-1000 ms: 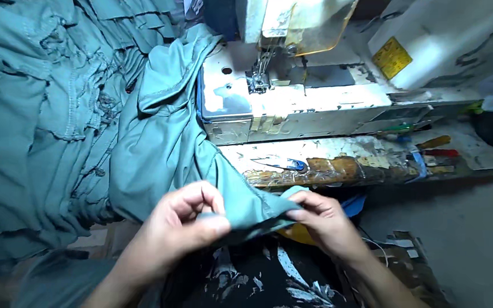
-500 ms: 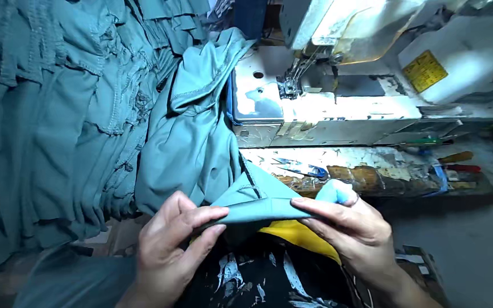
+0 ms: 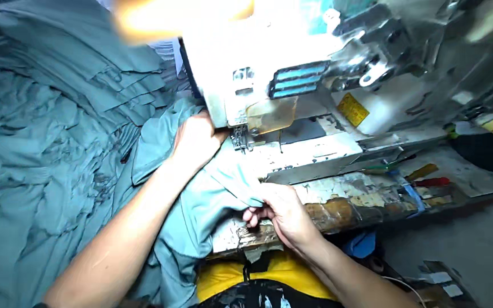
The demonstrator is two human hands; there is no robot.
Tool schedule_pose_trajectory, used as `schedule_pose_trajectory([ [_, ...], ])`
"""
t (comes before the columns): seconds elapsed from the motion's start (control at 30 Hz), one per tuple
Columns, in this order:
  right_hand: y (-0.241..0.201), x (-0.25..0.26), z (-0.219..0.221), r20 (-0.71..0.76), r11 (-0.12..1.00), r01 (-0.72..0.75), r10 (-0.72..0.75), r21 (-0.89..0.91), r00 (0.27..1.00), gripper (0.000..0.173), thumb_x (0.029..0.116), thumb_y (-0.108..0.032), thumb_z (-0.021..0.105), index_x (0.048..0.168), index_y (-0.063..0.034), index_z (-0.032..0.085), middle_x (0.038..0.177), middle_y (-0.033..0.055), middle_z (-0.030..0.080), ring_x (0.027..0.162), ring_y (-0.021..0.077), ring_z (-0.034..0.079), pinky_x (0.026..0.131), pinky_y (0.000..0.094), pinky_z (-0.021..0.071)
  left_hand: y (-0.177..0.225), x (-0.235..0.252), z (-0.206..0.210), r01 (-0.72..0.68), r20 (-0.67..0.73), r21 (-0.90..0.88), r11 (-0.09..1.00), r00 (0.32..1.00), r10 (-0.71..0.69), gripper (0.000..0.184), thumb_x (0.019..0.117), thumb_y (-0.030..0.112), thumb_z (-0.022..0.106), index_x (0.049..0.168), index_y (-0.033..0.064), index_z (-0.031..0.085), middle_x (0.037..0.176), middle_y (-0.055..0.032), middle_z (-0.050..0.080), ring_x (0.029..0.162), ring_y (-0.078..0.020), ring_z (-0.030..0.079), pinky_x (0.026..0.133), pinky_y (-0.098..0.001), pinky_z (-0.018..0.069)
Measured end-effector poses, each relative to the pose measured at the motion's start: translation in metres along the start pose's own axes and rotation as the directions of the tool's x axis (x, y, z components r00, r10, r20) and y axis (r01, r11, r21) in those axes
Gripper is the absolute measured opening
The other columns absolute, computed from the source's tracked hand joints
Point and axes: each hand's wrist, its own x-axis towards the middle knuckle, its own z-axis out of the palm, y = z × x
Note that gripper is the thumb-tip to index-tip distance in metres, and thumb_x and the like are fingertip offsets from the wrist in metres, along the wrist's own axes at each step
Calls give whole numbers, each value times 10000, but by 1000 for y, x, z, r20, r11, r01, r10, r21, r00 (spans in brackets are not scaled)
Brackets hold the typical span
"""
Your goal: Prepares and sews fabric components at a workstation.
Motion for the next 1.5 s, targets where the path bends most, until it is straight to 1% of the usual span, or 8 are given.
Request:
schedule_pose_trajectory([
  [0.3,6,12,5,17,997,74,-74,-29,997,359,1048,-35,419,786,-25,664,680,12,724,576,54,683,573,204,587,3,11,8,-42,-55,-15,999,998,41,392,930,199,680,1168,-112,664,1154,-316,682,1155,-443,644,1013,-565,461],
  [0.5,8,2,-3,51,955,134,-124,-266,991,408,1093,-183,450,845,-6,722,742,6,741,581,37,669,575,205,582,11,18,-9,144,106,124,982,982,-157,459,937,287,704,1235,-57,647,1198,-309,666,1164,-496,626,941,-700,445],
  [0.7,34,-54,-23,273,771,435,-342,-466,899,247,995,-276,669,897,-73,770,806,-17,741,709,-23,663,675,146,553,21,-67,-38,-303,-12,36,952,953,304,237,944,195,557,1003,161,784,1117,-29,722,1194,-259,603,1021,-512,422],
  [0.83,32,-21,53,598,582,495,-17,-646,801,362,984,-313,649,1176,-14,719,1015,175,726,967,309,706,846,497,560,33,-64,-49,-339,-240,10,941,913,331,144,948,148,641,898,78,756,965,-66,729,1057,-217,648,1019,-450,413],
  [0.93,50,2,114,698,442,687,-170,-578,696,393,988,-236,636,1280,24,676,1085,231,728,1037,374,714,883,524,571,50,-54,-69,-317,-387,88,944,863,326,107,934,99,671,912,29,748,983,-123,731,1061,-253,650,1002,-436,413],
  [1.13,51,-27,35,531,382,707,-472,-595,703,221,1018,-198,587,994,-85,775,856,36,751,787,122,705,742,297,571,10,-91,-58,-306,-288,-71,949,917,274,211,914,57,591,960,94,794,1044,-41,758,1140,-184,657,1070,-394,441],
  [1.27,24,-33,-15,264,343,605,-670,-719,694,167,983,-163,650,963,-63,783,914,19,777,884,-10,702,824,148,550,2,-89,-48,-409,-71,11,912,910,409,261,926,145,585,1047,185,812,1152,-24,741,1258,-271,585,1097,-484,396],
  [1.5,34,-32,2,278,422,646,-655,-637,702,270,969,-185,643,738,-54,691,656,4,661,628,14,619,615,168,510,6,-65,-51,-443,-69,19,896,894,444,160,908,190,590,842,105,708,924,-64,693,1031,-256,634,974,-482,422],
])
